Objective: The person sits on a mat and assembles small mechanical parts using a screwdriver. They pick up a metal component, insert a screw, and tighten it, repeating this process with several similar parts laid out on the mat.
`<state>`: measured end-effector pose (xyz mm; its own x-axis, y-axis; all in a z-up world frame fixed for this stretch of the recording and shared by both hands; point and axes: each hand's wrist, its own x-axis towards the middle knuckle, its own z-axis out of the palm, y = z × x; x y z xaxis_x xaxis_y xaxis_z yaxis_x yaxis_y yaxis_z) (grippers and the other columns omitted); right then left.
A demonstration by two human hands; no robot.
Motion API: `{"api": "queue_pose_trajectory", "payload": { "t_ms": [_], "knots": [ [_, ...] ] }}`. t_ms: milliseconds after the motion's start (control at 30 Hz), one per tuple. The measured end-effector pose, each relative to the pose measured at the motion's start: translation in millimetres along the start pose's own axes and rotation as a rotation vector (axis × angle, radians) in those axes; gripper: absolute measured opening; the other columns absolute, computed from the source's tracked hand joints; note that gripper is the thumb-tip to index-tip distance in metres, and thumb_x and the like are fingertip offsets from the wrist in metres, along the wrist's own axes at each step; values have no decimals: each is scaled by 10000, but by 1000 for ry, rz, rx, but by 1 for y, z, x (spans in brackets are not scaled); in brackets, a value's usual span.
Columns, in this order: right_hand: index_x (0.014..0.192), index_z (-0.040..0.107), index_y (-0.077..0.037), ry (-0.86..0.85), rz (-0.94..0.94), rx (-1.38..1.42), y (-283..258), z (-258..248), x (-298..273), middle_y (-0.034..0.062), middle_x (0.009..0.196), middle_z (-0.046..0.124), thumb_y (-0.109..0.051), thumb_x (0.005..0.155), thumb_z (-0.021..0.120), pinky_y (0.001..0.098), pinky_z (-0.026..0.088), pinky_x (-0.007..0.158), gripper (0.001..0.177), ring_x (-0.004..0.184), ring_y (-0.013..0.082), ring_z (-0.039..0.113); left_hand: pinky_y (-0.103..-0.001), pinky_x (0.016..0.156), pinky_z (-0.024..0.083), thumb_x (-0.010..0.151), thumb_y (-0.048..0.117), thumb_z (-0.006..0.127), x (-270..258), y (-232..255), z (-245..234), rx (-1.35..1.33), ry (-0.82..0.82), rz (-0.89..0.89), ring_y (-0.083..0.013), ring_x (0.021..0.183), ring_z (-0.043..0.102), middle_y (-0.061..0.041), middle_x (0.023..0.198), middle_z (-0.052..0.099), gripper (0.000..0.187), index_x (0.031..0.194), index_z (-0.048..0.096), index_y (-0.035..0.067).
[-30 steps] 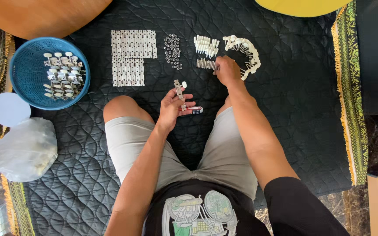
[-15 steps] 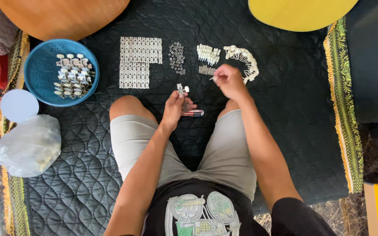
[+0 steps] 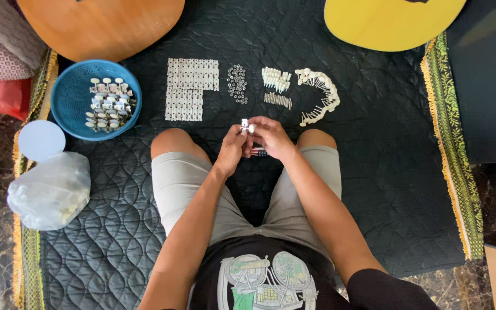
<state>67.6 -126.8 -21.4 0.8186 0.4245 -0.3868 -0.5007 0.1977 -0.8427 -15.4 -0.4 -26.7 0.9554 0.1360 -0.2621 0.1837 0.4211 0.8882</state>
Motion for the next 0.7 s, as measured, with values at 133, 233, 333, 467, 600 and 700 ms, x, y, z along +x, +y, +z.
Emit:
{"api": "queue_pose_trajectory", "payload": {
  "t_ms": [133, 233, 333, 467, 600, 700],
  "knots": [
    [1130, 719, -33, -35, -19, 52, 4, -6, -5, 96, 847, 689, 9, 916, 701, 324, 633, 536, 219, 661, 189, 693, -291, 469, 553, 1061, 144, 440, -4, 7, 7, -27, -16, 26, -172, 527, 605, -123, 733, 637, 158, 1112, 543, 35],
    [1128, 715, -32, -42, -17, 95, 0, -4, -7, 119, 835, 710, 18, 920, 692, 310, 599, 482, 215, 616, 188, 677, -281, 466, 504, 1071, 126, 415, 1, 5, 6, -14, -58, 61, -188, 506, 617, -153, 754, 673, 173, 1140, 523, 10],
    [1111, 714, -27, -46, -7, 112, -7, 1, -12, 111, 825, 717, 10, 923, 693, 288, 572, 448, 193, 579, 177, 655, -270, 459, 488, 1074, 123, 413, -2, 10, 8, -24, -72, 73, -184, 495, 619, -154, 764, 685, 167, 1154, 510, 12],
    [1111, 718, -33, -72, 8, 103, -32, 25, -36, 118, 838, 736, -12, 921, 696, 259, 536, 426, 192, 514, 145, 613, -263, 444, 458, 1070, 98, 412, -1, 7, 8, -39, -74, 90, -189, 477, 618, -162, 766, 692, 141, 1147, 490, 9],
    [1115, 717, -55, -118, 41, 150, -37, 33, -40, 137, 901, 748, -21, 919, 698, 259, 502, 429, 200, 475, 130, 551, -272, 444, 452, 1067, 99, 433, 0, 6, 7, -34, -56, 96, -210, 478, 631, -189, 788, 705, 149, 1162, 482, -5],
    [1124, 712, -59, -133, 59, 158, -34, 30, -38, 136, 917, 745, -19, 923, 691, 249, 485, 441, 206, 467, 122, 534, -272, 440, 456, 1066, 99, 438, -3, 11, 10, -25, -43, 103, -207, 482, 635, -194, 790, 710, 160, 1171, 486, -13]
  ]
}}
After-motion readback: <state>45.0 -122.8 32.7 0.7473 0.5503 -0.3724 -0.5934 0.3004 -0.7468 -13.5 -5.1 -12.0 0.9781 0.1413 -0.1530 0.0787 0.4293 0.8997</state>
